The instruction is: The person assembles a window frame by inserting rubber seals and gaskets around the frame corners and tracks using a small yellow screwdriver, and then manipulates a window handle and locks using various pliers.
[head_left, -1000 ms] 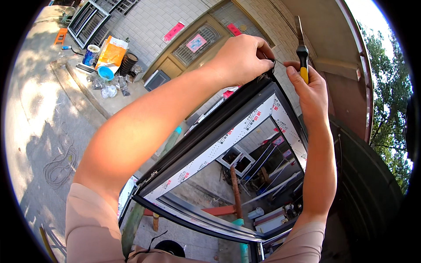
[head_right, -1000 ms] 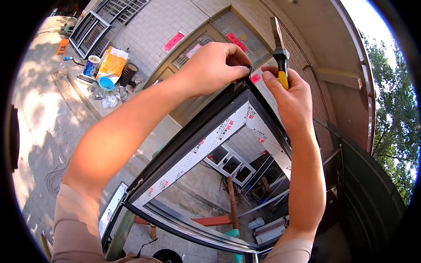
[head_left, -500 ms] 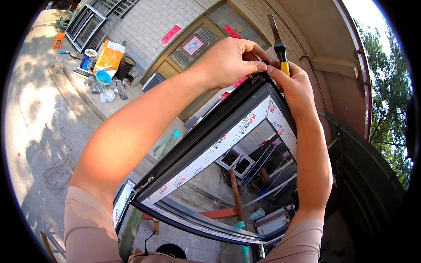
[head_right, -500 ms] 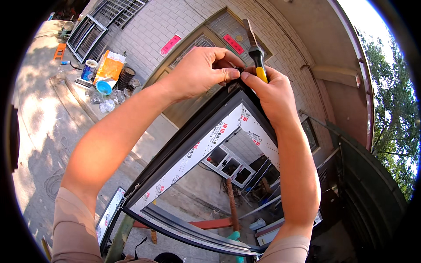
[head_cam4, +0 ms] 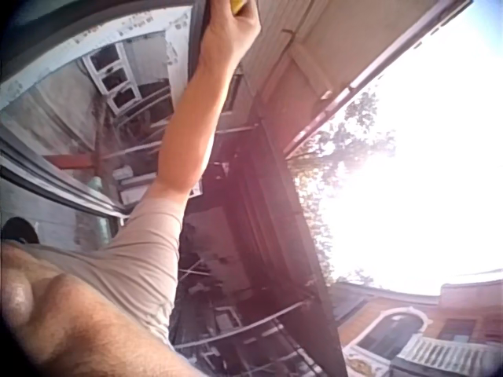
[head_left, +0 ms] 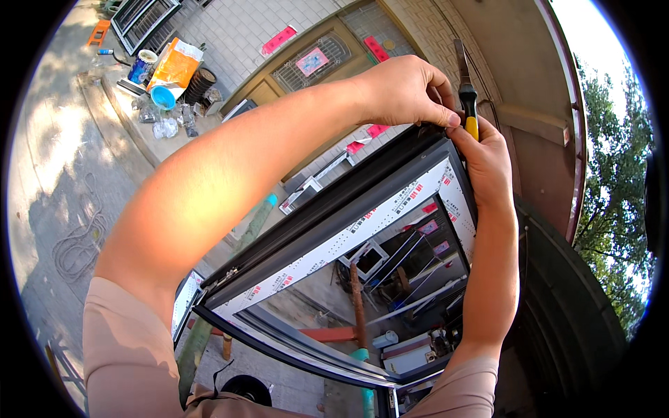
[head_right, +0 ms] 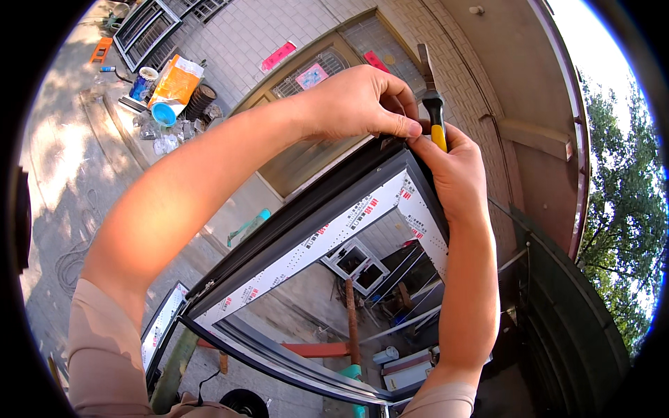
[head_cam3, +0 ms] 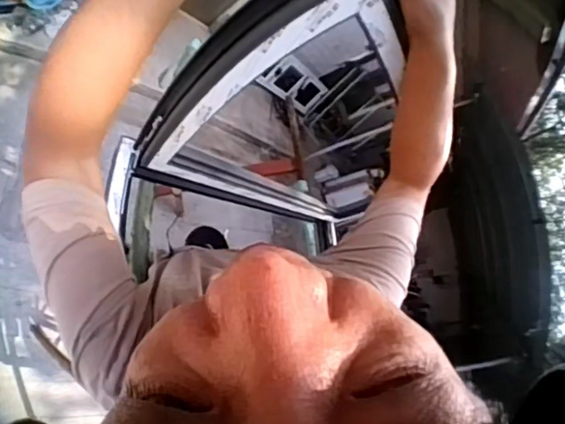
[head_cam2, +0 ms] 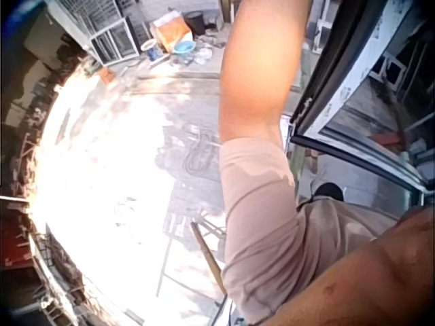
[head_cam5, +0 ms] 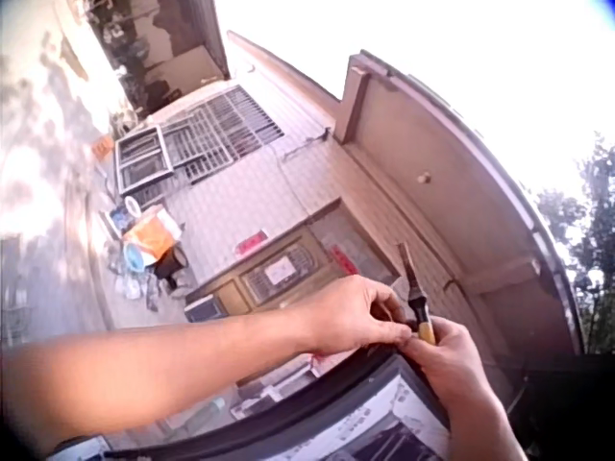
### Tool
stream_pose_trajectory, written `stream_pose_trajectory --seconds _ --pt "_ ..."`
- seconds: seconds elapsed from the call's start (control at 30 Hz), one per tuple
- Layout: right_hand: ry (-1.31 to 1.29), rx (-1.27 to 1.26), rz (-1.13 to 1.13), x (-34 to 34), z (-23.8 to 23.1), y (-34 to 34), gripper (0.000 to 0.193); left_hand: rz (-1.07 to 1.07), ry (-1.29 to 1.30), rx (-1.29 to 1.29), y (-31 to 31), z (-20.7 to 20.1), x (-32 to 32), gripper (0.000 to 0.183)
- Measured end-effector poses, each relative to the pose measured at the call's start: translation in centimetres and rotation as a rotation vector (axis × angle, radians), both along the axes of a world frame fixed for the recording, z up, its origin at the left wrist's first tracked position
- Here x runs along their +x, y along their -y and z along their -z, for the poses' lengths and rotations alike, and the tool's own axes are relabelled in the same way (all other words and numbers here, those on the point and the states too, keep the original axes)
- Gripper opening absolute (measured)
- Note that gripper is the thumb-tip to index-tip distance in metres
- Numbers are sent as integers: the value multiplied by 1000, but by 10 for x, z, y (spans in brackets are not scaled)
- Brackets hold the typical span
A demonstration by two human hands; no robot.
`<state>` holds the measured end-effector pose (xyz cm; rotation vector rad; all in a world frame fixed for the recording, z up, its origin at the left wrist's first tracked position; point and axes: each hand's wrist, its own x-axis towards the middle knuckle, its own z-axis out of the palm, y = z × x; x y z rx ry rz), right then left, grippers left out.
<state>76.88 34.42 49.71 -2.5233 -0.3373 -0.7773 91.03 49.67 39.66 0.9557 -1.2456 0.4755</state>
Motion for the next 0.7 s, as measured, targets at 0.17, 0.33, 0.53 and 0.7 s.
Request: stream_pose_trajectory --seconds 0.17,0.33,0.53,0.7 --pt "-2 20 -6 3 -2 3 32 -95 79 56 -7 -10 4 35" --pt "21 -19 63 0 -3 3 32 -58 68 32 2 -11 6 35" --pt "19 -47 75 2 -5 -2 29 -117 100 22 -4 -12 6 34" --pt "21 -9 94 -4 0 6 28 -124 129 15 7 -12 2 32"
